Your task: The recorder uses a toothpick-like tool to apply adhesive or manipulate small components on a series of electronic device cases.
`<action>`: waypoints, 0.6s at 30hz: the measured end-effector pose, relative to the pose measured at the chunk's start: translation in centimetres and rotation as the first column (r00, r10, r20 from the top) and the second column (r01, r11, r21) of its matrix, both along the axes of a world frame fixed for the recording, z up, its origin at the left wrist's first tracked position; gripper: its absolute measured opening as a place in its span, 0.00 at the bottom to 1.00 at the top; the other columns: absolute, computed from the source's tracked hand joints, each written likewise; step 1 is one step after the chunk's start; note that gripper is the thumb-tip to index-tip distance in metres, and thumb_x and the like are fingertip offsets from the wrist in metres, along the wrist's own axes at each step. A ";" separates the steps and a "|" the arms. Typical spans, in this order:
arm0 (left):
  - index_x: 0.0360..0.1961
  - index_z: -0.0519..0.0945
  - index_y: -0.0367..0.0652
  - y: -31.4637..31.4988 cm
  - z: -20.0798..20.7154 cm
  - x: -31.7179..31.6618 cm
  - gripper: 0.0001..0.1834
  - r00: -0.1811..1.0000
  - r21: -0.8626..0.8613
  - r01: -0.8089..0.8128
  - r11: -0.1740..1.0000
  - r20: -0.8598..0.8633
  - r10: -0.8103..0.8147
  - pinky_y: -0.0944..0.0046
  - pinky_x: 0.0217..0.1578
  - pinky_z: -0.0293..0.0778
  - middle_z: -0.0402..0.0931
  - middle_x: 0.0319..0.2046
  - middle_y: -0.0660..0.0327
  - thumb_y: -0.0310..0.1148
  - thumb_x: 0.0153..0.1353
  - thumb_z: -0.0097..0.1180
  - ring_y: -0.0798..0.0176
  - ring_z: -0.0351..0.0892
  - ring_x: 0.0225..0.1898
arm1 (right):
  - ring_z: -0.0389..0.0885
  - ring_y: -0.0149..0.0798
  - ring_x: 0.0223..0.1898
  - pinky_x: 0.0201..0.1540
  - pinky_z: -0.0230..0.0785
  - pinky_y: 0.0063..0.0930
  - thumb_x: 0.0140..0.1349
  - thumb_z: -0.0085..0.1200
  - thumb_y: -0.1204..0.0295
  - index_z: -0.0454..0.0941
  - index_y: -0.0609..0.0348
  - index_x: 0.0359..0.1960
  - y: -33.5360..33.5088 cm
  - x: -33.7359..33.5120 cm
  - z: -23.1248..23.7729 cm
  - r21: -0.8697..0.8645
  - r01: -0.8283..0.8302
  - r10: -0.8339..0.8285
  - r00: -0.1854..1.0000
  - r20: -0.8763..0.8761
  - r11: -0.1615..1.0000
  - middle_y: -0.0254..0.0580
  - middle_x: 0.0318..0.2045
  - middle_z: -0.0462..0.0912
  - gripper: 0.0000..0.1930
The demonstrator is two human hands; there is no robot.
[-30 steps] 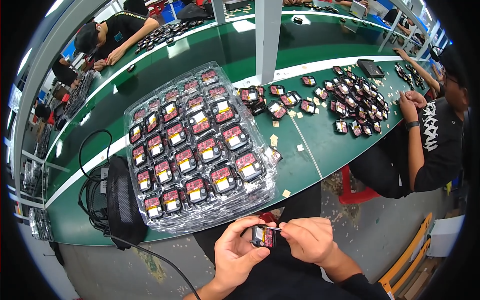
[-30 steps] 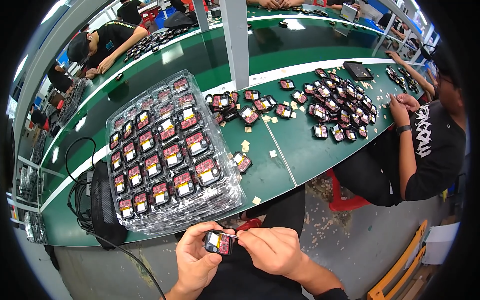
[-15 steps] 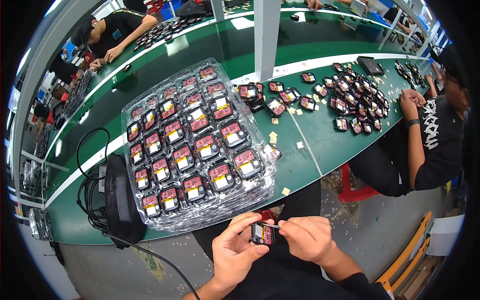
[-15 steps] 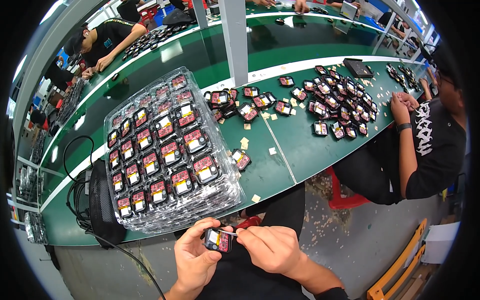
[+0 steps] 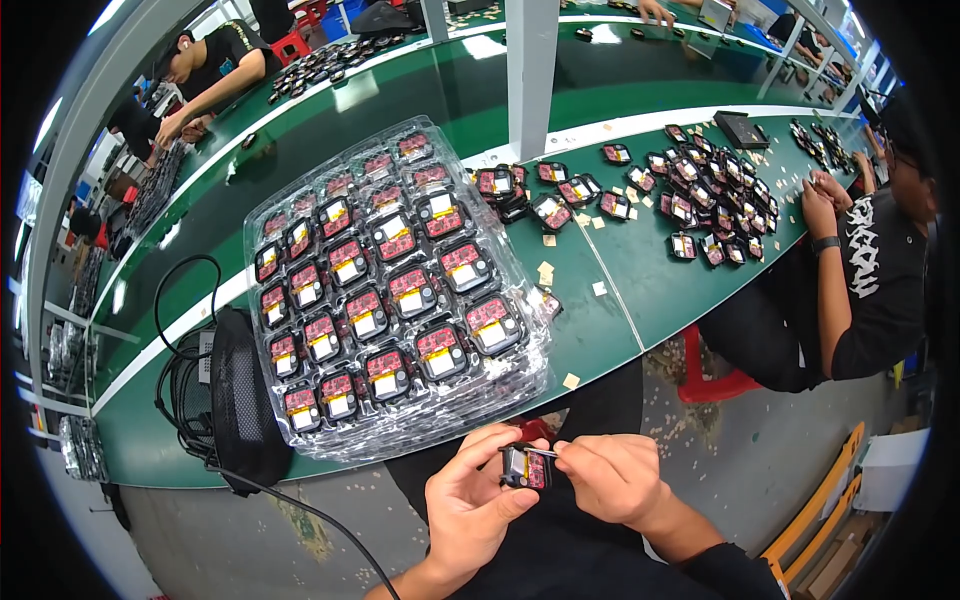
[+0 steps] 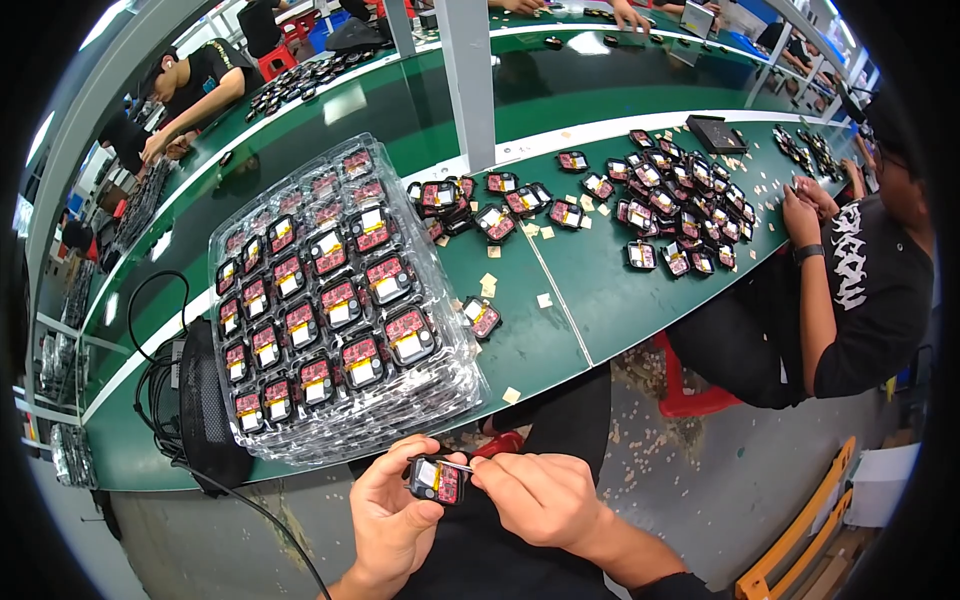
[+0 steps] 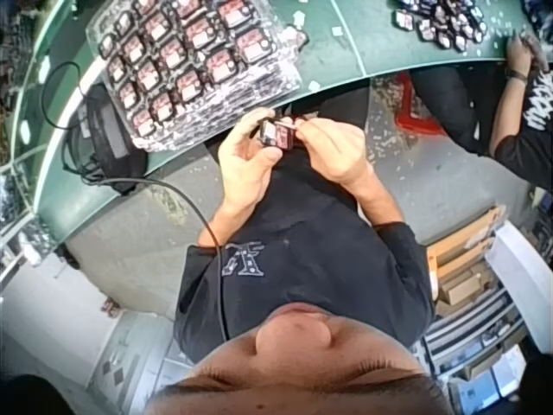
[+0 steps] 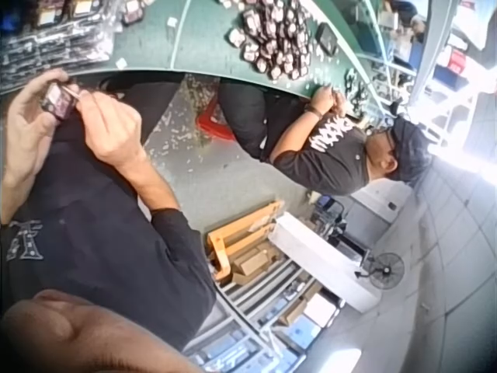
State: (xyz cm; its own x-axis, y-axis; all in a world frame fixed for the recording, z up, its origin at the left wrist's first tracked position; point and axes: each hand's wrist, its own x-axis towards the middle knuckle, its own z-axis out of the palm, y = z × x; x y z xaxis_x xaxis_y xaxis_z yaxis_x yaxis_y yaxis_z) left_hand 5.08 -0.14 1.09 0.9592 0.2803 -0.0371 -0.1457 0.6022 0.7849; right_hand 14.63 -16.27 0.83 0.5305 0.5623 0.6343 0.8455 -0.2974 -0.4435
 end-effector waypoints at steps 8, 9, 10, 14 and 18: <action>0.60 0.75 0.35 1.0 0.3 -0.5 0.34 0.997 0.100 -0.069 0.993 -0.007 0.070 0.49 0.60 0.78 0.73 0.57 0.49 0.21 0.52 0.77 0.46 0.80 0.59 | 0.83 0.37 0.23 0.25 0.74 0.30 0.56 0.68 0.78 0.84 0.64 0.38 0.8 1.5 0.9 0.074 -0.111 0.120 0.985 -0.128 0.991 0.40 0.28 0.85 0.08; 0.57 0.75 0.37 1.2 0.7 -0.7 0.35 0.994 0.123 -0.112 0.986 -0.004 0.113 0.48 0.58 0.81 0.74 0.55 0.49 0.27 0.49 0.81 0.45 0.82 0.56 | 0.83 0.37 0.23 0.25 0.74 0.30 0.56 0.68 0.78 0.84 0.64 0.38 0.7 1.9 0.9 0.075 -0.099 0.108 0.987 -0.122 0.992 0.40 0.28 0.85 0.08; 0.54 0.73 0.39 1.6 1.2 -0.9 0.36 0.987 0.163 -0.158 0.974 0.014 0.158 0.47 0.56 0.82 0.74 0.51 0.50 0.29 0.47 0.83 0.46 0.83 0.54 | 0.84 0.41 0.25 0.27 0.75 0.32 0.58 0.67 0.79 0.84 0.64 0.39 0.6 2.4 0.4 0.170 0.004 0.027 0.983 -0.182 0.986 0.43 0.30 0.84 0.08; 0.53 0.70 0.41 4.0 3.3 -0.5 0.37 0.978 0.301 -0.209 0.931 0.081 0.193 0.50 0.53 0.83 0.72 0.50 0.52 0.34 0.49 0.83 0.48 0.84 0.53 | 0.85 0.52 0.34 0.35 0.78 0.36 0.64 0.64 0.75 0.81 0.65 0.46 0.8 6.2 -2.3 0.149 0.289 -0.195 0.872 -0.449 0.946 0.50 0.40 0.82 0.11; 0.57 0.76 0.33 8.1 5.4 2.7 0.32 0.967 0.661 -0.248 0.708 0.217 0.137 0.43 0.62 0.75 0.69 0.51 0.52 0.28 0.52 0.75 0.46 0.80 0.56 | 0.86 0.53 0.36 0.36 0.79 0.41 0.61 0.70 0.62 0.79 0.61 0.52 2.3 8.5 -3.5 -0.067 0.368 -0.373 0.896 -0.243 0.927 0.45 0.49 0.80 0.22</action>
